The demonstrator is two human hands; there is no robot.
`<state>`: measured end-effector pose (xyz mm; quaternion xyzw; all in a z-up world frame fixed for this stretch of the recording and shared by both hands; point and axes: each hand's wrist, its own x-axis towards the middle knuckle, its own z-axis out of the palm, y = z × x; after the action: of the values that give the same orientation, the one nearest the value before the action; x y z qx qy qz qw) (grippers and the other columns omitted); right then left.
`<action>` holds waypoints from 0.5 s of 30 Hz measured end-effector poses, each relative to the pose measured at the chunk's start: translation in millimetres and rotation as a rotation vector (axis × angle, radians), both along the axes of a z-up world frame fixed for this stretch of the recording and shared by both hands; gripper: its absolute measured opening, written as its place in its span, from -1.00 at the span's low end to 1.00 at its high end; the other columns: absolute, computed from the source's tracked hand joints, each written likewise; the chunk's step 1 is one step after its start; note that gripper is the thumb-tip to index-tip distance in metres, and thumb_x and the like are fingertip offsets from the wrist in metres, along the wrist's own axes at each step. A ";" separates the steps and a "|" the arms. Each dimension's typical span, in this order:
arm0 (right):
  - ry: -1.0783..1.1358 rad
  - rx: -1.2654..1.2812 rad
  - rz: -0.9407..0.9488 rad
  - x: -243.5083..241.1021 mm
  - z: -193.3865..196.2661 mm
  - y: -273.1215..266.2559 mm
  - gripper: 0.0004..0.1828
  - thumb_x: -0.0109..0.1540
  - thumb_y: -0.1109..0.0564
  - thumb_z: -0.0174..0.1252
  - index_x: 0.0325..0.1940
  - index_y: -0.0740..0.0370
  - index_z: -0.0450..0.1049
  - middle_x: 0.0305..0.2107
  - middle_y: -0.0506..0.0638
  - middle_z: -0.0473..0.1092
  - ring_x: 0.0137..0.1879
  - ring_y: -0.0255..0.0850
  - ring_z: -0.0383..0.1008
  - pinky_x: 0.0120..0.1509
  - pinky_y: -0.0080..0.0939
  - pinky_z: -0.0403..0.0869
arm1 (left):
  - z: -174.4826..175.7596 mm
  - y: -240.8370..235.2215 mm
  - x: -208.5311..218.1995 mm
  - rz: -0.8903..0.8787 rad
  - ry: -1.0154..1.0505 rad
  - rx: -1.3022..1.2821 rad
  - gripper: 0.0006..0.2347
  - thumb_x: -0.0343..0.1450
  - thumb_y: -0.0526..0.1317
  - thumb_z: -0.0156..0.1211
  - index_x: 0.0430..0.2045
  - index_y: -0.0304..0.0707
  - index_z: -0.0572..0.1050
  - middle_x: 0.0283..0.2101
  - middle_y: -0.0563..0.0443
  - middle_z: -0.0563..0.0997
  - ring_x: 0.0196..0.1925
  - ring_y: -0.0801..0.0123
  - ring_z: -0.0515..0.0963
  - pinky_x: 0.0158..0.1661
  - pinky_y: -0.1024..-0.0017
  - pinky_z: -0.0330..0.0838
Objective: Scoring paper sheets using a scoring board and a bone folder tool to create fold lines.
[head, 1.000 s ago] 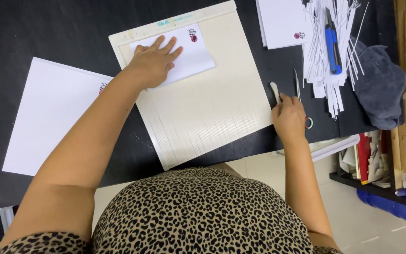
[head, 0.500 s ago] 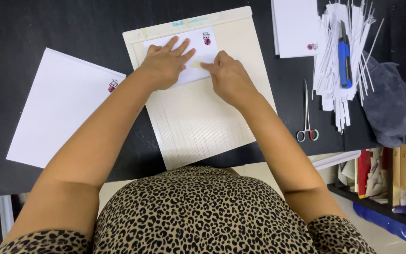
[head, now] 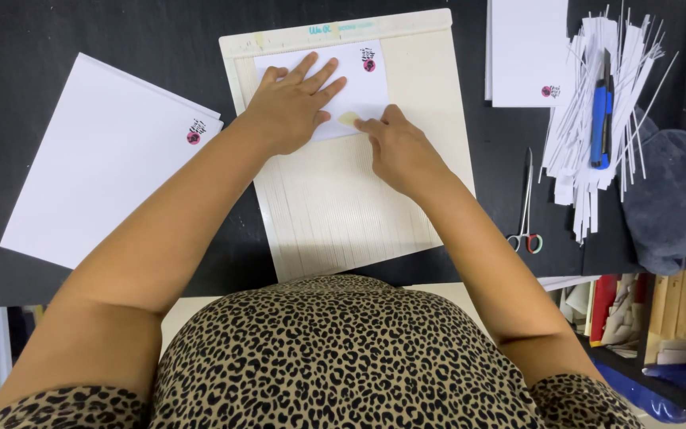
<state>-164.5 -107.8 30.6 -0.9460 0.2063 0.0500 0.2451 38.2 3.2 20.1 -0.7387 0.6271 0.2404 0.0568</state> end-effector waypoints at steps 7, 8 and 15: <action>0.022 0.020 -0.004 -14.3 0.4 7.5 -0.58 0.39 0.28 -0.09 0.31 0.26 0.45 -0.21 0.16 0.27 -0.39 0.19 0.40 -0.32 0.12 0.42 | 0.1 -0.8 -4.3 0.013 -0.031 0.018 -0.49 0.60 0.00 -0.43 0.52 0.14 -0.18 0.60 0.24 -0.33 0.61 0.25 -0.38 0.34 0.12 -0.15; 0.027 0.010 0.002 -16.8 -0.3 7.4 -0.57 0.38 0.29 -0.09 0.32 0.25 0.45 -0.21 0.16 0.27 -0.41 0.19 0.39 -0.34 0.13 0.41 | 0.7 -0.9 -4.9 0.010 -0.034 0.024 -0.49 0.60 0.00 -0.43 0.52 0.14 -0.19 0.60 0.24 -0.34 0.61 0.25 -0.39 0.35 0.12 -0.14; -0.018 -0.070 0.074 -23.8 -7.0 1.1 -0.57 0.35 0.32 -0.05 0.28 0.25 0.49 -0.24 0.17 0.27 -0.44 0.21 0.38 -0.38 0.17 0.43 | 1.5 -2.1 -4.1 0.014 -0.028 0.027 -0.49 0.60 -0.02 -0.43 0.52 0.12 -0.21 0.60 0.23 -0.35 0.61 0.24 -0.39 0.36 0.10 -0.15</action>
<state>-188.3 -106.7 23.5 -0.9614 0.1707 0.0429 0.2117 34.1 1.1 21.6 -0.7455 0.6178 0.2391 0.0738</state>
